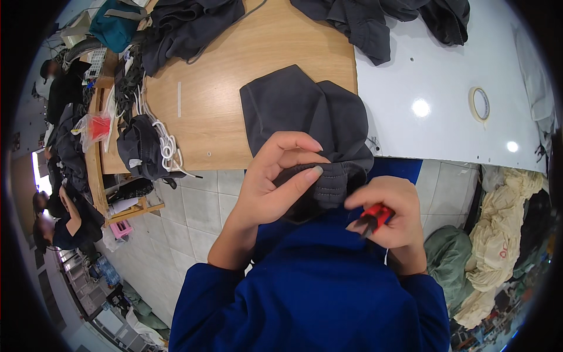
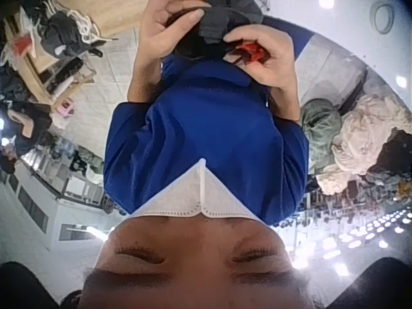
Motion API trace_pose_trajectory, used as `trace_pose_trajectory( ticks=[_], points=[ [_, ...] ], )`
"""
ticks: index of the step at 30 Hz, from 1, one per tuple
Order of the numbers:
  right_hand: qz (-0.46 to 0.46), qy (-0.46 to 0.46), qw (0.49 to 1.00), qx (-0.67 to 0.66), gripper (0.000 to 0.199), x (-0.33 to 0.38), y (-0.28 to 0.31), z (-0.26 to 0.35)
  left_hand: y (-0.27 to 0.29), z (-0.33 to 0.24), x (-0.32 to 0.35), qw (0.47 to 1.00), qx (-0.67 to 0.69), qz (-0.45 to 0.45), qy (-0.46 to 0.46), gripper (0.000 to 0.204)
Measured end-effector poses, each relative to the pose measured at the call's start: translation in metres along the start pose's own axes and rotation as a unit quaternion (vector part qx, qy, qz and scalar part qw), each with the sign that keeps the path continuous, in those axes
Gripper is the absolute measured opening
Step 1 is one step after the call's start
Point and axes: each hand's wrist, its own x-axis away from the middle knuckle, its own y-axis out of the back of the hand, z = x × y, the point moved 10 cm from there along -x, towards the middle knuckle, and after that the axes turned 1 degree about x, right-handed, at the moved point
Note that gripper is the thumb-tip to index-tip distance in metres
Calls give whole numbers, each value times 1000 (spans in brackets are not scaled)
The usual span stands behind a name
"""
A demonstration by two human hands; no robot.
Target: Trim loose threads from the seams of finished grey textile garments using small snipping pliers.
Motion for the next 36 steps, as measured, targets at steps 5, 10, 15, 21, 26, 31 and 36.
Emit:
trace_pose_trajectory(
  ticks=[5,10,15,21,26,31,36],
  points=[
    [-102,-112,987,-61,46,11,13,-32,-6,-3,0,1000,0,27,4,33],
    [-152,-32,987,-46,44,1,13,-20,-7,-5,-1,999,-24,21,-2,38],
    [-162,-7,985,53,32,11,22,-23,-1,-7,-2,999,-51,13,-14,41],
    [-165,-10,983,79,32,15,23,-24,-1,-3,-3,999,-39,12,-5,42],
    [-170,12,982,85,31,10,21,-16,-5,-7,-5,998,-58,22,-14,39],
    [-168,34,978,119,28,6,18,-9,-3,-6,-5,998,-69,8,2,38],
    [-172,67,970,157,27,7,18,-4,-3,-6,-4,998,-66,15,-3,38]
  ],
)
